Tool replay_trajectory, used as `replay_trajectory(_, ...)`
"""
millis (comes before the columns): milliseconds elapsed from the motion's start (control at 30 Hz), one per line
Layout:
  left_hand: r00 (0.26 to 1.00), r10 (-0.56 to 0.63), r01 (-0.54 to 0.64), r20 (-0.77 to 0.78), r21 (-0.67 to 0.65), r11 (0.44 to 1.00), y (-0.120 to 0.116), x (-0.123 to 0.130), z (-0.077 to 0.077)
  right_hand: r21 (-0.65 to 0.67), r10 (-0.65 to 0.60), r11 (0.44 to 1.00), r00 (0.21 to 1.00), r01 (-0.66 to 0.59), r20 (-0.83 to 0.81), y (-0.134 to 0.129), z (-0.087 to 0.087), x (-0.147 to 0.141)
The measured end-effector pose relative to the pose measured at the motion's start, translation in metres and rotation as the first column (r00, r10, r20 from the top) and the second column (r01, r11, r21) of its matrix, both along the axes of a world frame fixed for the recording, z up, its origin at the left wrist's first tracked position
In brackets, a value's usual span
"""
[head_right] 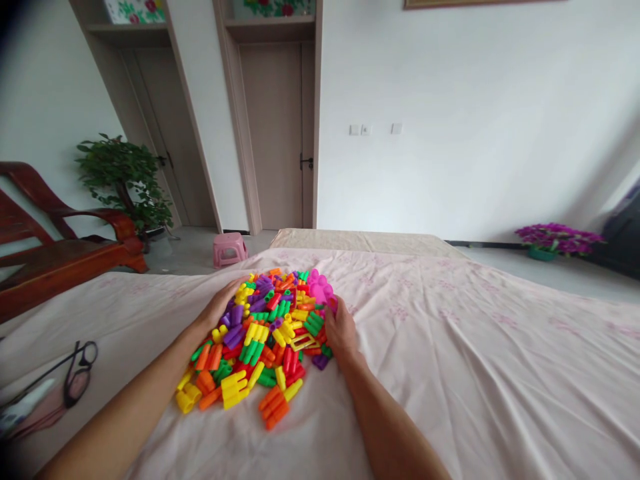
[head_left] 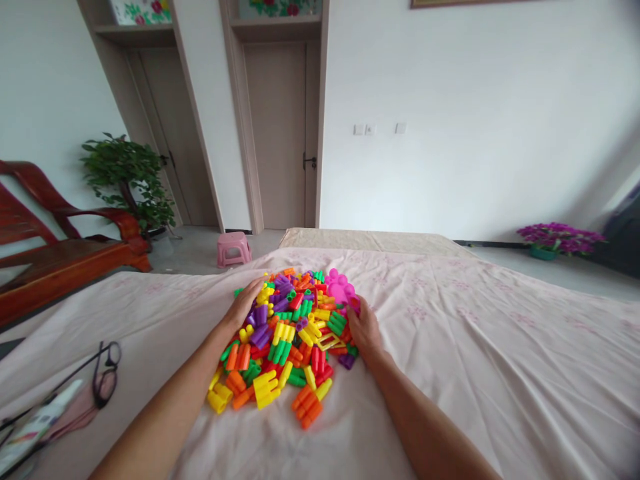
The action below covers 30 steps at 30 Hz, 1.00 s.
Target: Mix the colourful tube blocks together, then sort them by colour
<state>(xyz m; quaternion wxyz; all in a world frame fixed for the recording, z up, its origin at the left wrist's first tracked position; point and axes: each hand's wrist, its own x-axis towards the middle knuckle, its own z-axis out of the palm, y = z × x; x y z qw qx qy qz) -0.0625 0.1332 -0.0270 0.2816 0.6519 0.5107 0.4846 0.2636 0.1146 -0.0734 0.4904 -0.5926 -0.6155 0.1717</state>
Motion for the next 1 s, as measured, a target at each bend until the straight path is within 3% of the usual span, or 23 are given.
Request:
replay_trajectory(133,0.999,-0.030,0.032,-0.033,0.065,0.997,-0.026,0.016,0.025,0.024,-0.054,0.998,0.987,0.058,-0.150,0.003,-0.003,0.003)
replay_trajectory(200,0.989,0.006,0.017,-0.145,0.157,0.987,-0.044,0.024,0.037,0.001,-0.065,0.998,0.983,0.067,-0.171,0.005,-0.005,0.004)
replay_trajectory(267,0.910,0.070,0.055,-0.408,0.288,0.956,-0.063,0.034,0.045,-0.042,-0.059,0.998,0.988,0.053,-0.140,0.006,-0.006,0.004)
replay_trajectory(367,0.704,0.111,0.153,-0.702,0.302,0.941,-0.085,0.051,0.050,-0.096,-0.053,0.994,0.996,0.046,-0.070,0.006,-0.008,0.005)
replay_trajectory(467,0.557,0.077,0.169,-0.827,0.203,0.964,-0.096,0.061,0.046,-0.096,-0.107,0.990,0.994,0.107,0.004,0.006,-0.009,0.006)
replay_trajectory(600,0.483,0.045,0.166,-0.874,0.142,0.976,-0.099,0.059,0.038,-0.018,-0.193,0.980,0.969,0.198,0.155,0.006,-0.010,0.008)
replay_trajectory(700,0.463,0.028,0.155,-0.886,0.113,0.981,-0.103,0.054,0.036,0.065,-0.252,0.968,0.946,0.243,0.202,0.004,-0.007,0.007)
replay_trajectory(800,0.482,-0.053,0.122,-0.874,0.007,0.992,-0.107,0.052,0.037,0.211,-0.239,0.958,0.947,0.194,0.215,-0.002,0.000,0.005)
replay_trajectory(900,0.579,-0.124,0.097,-0.806,-0.084,0.992,-0.108,0.051,0.039,0.373,-0.121,0.927,0.964,0.024,0.239,-0.017,0.014,-0.001)
replay_trajectory(1000,0.736,-0.088,0.027,-0.671,-0.101,0.995,-0.101,0.050,0.043,0.431,0.053,0.883,0.952,-0.185,0.300,-0.038,0.029,-0.013)
